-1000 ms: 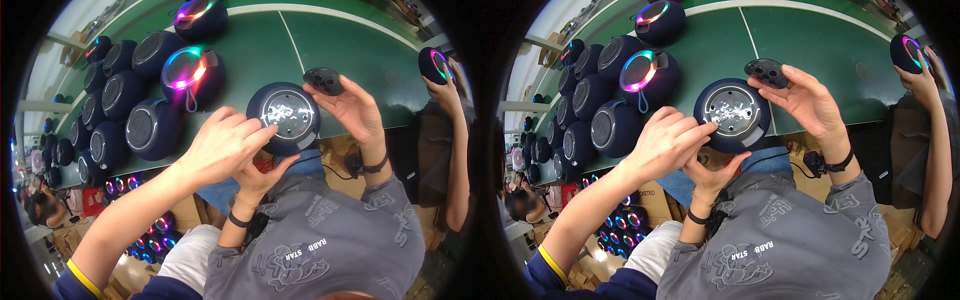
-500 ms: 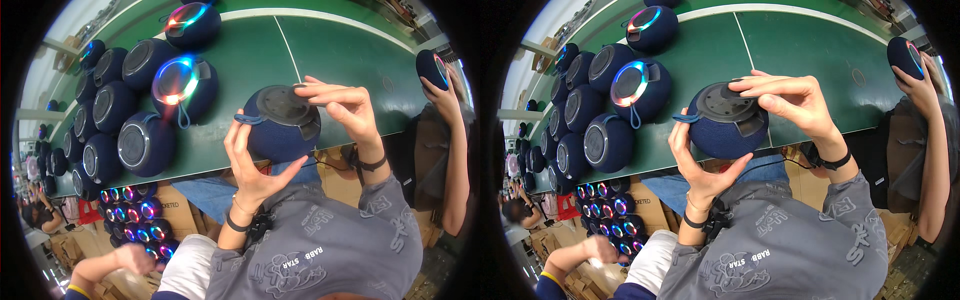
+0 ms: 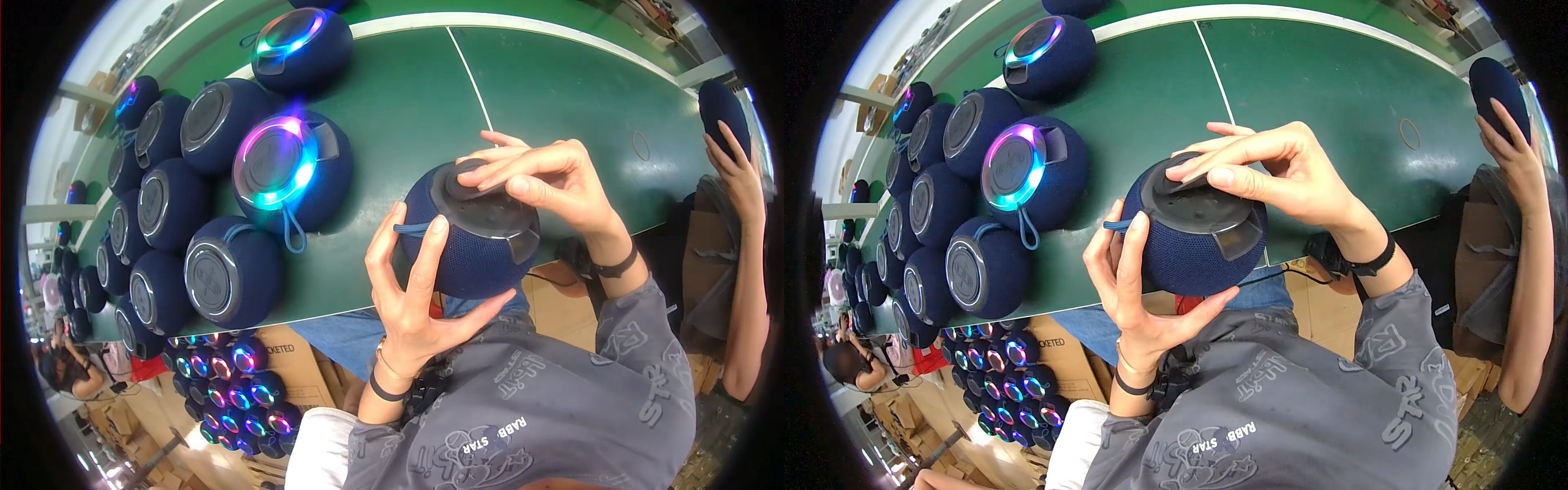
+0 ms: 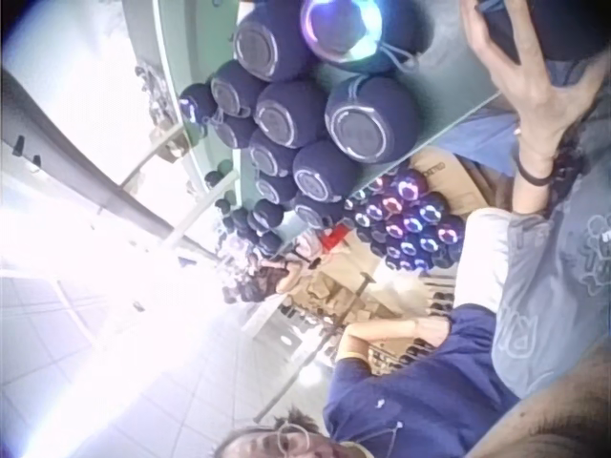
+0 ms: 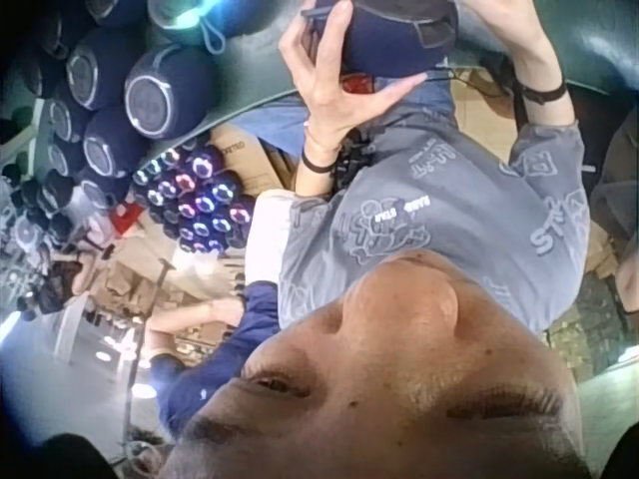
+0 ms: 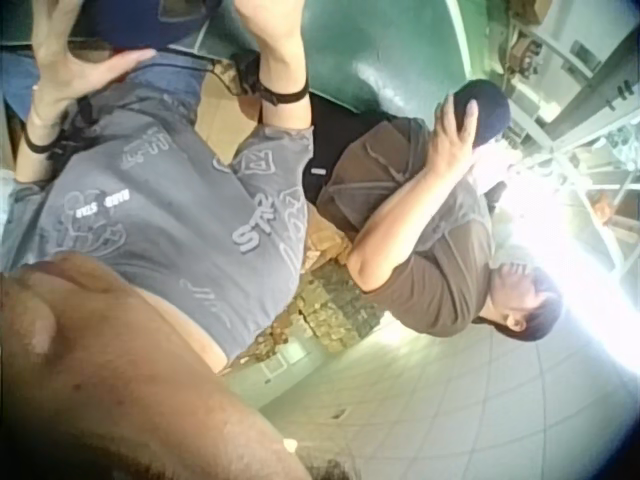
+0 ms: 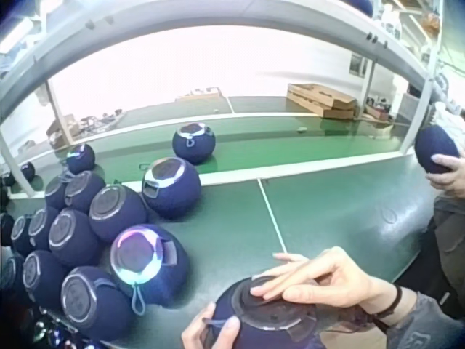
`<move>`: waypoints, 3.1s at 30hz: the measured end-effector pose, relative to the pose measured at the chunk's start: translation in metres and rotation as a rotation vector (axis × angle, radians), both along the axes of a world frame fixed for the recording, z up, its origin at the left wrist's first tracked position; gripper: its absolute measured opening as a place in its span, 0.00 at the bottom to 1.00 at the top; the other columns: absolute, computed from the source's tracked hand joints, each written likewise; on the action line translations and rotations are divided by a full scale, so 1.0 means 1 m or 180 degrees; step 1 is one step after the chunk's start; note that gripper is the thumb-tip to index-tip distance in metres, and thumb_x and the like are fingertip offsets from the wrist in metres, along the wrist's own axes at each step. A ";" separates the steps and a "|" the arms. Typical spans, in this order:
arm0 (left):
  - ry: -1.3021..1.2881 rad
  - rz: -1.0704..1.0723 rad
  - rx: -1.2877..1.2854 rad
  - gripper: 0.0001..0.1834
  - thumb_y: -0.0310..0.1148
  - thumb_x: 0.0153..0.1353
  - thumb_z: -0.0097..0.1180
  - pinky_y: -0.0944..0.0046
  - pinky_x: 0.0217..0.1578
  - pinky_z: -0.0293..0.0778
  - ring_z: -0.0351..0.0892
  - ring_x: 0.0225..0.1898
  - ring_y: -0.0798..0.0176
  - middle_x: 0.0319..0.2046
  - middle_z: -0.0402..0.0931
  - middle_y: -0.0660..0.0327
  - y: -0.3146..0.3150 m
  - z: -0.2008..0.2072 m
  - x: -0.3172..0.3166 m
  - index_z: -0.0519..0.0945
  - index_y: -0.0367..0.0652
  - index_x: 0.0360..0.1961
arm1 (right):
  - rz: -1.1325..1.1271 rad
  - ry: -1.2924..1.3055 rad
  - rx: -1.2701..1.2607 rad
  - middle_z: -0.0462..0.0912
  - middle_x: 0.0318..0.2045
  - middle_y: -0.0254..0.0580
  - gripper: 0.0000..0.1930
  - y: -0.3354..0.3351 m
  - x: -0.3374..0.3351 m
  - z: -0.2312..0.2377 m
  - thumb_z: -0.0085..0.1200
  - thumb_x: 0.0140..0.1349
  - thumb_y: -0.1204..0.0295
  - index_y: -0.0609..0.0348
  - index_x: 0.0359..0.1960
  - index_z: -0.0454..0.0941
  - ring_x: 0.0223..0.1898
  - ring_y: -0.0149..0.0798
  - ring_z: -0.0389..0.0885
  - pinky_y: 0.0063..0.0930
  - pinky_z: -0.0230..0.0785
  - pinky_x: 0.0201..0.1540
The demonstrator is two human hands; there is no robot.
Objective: Checking and assembling portable bluetooth speakers with LED rings on a production line.
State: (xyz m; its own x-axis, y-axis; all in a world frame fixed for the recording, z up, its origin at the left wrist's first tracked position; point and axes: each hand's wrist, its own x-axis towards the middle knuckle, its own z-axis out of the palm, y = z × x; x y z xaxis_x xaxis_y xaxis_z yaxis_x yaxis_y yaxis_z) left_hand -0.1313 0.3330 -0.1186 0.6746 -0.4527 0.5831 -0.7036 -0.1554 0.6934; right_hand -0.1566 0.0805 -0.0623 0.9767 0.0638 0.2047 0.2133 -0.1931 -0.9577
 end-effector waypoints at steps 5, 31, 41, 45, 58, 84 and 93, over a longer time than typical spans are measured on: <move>-0.0040 0.0043 0.0104 0.65 0.47 0.35 0.92 0.40 0.67 0.76 0.70 0.70 0.36 0.69 0.65 0.38 0.002 0.005 0.003 0.71 0.38 0.75 | 0.0045 -0.0042 0.0026 0.94 0.50 0.43 0.10 -0.001 0.001 -0.001 0.63 0.74 0.67 0.55 0.46 0.94 0.64 0.47 0.87 0.66 0.49 0.80; 0.0041 0.0026 0.0122 0.66 0.47 0.34 0.92 0.40 0.68 0.74 0.69 0.71 0.37 0.69 0.65 0.39 0.001 0.008 0.005 0.71 0.35 0.76 | 0.0097 -0.0068 0.0037 0.94 0.50 0.45 0.09 -0.002 0.004 -0.006 0.66 0.72 0.66 0.57 0.43 0.95 0.63 0.49 0.87 0.63 0.52 0.79; 0.0028 0.0020 0.0118 0.66 0.47 0.33 0.93 0.41 0.67 0.74 0.69 0.71 0.38 0.69 0.65 0.40 0.001 0.007 0.005 0.72 0.37 0.76 | 0.0121 -0.0017 -0.0014 0.94 0.50 0.47 0.10 -0.005 0.004 -0.004 0.67 0.71 0.66 0.58 0.42 0.95 0.63 0.49 0.87 0.62 0.54 0.79; 0.0081 -0.0012 0.0052 0.63 0.48 0.32 0.93 0.42 0.64 0.77 0.70 0.69 0.39 0.67 0.65 0.43 0.002 0.011 0.007 0.76 0.44 0.73 | 0.0209 -0.0134 -0.0284 0.94 0.50 0.46 0.09 -0.005 0.003 0.001 0.68 0.69 0.67 0.57 0.42 0.95 0.63 0.50 0.87 0.61 0.53 0.78; -0.0289 -0.0199 0.0846 0.48 0.52 0.34 0.89 0.45 0.56 0.78 0.73 0.63 0.36 0.63 0.65 0.46 0.027 0.017 0.005 0.87 0.56 0.63 | 0.0785 -0.0507 -0.0924 0.93 0.53 0.42 0.10 0.005 -0.007 0.025 0.77 0.55 0.73 0.55 0.40 0.95 0.64 0.50 0.87 0.60 0.59 0.74; -0.0745 -0.0094 0.0672 0.47 0.52 0.34 0.92 0.43 0.52 0.81 0.73 0.65 0.33 0.65 0.62 0.48 0.041 -0.011 -0.011 0.84 0.54 0.59 | 0.0103 -0.0303 -0.0873 0.82 0.70 0.49 0.19 0.007 -0.026 0.019 0.71 0.63 0.69 0.54 0.56 0.91 0.81 0.61 0.63 0.67 0.45 0.81; -0.0853 0.0129 0.0611 0.52 0.54 0.35 0.92 0.40 0.56 0.82 0.71 0.67 0.32 0.65 0.60 0.50 0.036 -0.022 -0.022 0.79 0.60 0.64 | -0.0939 0.0008 -0.0539 0.79 0.70 0.47 0.44 0.069 -0.059 -0.009 0.84 0.51 0.61 0.59 0.70 0.77 0.77 0.52 0.69 0.48 0.61 0.78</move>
